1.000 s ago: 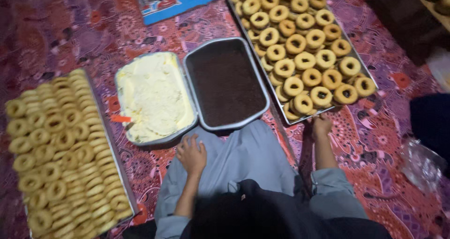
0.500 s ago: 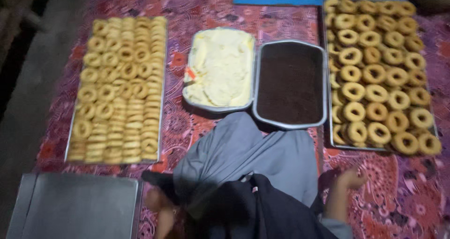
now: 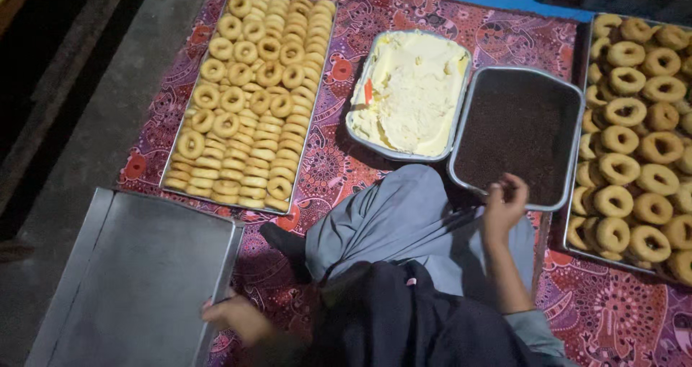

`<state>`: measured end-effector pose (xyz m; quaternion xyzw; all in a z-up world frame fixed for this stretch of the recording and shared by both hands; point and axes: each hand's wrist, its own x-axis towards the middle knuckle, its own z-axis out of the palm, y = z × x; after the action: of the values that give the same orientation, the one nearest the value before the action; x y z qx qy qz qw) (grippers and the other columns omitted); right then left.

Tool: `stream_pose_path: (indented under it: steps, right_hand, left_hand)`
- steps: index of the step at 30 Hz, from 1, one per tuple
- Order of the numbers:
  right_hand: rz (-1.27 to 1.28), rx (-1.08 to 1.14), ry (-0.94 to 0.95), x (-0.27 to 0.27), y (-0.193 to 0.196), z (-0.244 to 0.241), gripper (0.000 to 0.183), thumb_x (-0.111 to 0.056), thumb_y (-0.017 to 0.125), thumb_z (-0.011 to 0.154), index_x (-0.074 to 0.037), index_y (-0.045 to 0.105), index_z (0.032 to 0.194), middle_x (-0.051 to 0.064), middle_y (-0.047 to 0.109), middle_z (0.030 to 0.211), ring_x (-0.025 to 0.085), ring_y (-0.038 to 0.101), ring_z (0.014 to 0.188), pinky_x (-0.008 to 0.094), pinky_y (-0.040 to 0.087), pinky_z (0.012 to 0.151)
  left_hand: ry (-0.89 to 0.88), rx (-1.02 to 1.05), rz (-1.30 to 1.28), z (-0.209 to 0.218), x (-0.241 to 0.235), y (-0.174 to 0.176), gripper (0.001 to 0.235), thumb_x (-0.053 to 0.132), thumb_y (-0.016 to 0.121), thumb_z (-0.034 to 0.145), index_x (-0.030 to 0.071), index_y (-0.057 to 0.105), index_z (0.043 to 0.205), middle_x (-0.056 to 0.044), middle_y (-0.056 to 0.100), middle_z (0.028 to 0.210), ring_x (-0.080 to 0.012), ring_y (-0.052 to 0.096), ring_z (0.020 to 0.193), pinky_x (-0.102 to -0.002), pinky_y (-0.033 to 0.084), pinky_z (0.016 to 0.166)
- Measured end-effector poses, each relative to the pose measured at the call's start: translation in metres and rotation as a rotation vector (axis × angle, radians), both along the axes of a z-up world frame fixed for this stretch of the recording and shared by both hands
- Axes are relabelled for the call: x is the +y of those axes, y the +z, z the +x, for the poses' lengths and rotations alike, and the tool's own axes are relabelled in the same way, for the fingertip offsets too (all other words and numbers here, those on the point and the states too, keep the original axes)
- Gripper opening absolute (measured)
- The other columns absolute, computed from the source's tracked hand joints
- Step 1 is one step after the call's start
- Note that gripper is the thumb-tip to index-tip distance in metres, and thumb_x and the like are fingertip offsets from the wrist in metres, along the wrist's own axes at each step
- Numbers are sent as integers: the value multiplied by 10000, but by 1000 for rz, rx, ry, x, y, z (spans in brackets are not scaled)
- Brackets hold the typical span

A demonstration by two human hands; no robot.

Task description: The person repeatedly picks up ring-shaped pastries, fills them with a white cream using a small spatula, and places them into a tray. The process is repeated for multiple pastries throughout the clip.

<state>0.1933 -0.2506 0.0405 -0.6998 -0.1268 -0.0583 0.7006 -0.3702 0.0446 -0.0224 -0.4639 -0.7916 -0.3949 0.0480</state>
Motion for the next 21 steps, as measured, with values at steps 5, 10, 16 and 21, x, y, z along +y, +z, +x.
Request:
stream_pose_path:
  steps: [5,10,16,21]
  right_hand:
    - [-13,201,233,55,10,-57,149,-114,652,1047,-53,636,1182,-3,594,871,66,534,696,214,459,596]
    - [-1,260,545,81,27,-92,179,-144,670,1012,-41,666,1159,11,639,926,82,579,760,235,485,644]
    - [147,387,1287,120,110,-115,877,-426,705,946,-131,243,1632,150,449,1570,250,580,1288,400,585,975]
    - [376,441,1326,106,140,-105,1207,-519,802,837,-241,-40,1656,172,298,1640,300,537,1345,465,582,984]
  left_hand:
    - [87,-230,5,-34,-40,44,562,301,779,778,-33,535,1160,-194,615,1074,-342,622,903,-470,541,819]
    - [-91,-443,75,-27,-71,50,541,264,731,737,-41,557,1149,-189,624,1090,-335,624,932,-452,538,851]
    - [-334,-758,237,-4,-77,53,532,219,673,688,-51,583,1137,-184,635,1109,-326,626,967,-431,536,890]
    - [-708,-1075,269,55,-36,87,538,182,626,647,-59,604,1127,-179,644,1125,-318,628,996,-413,533,922]
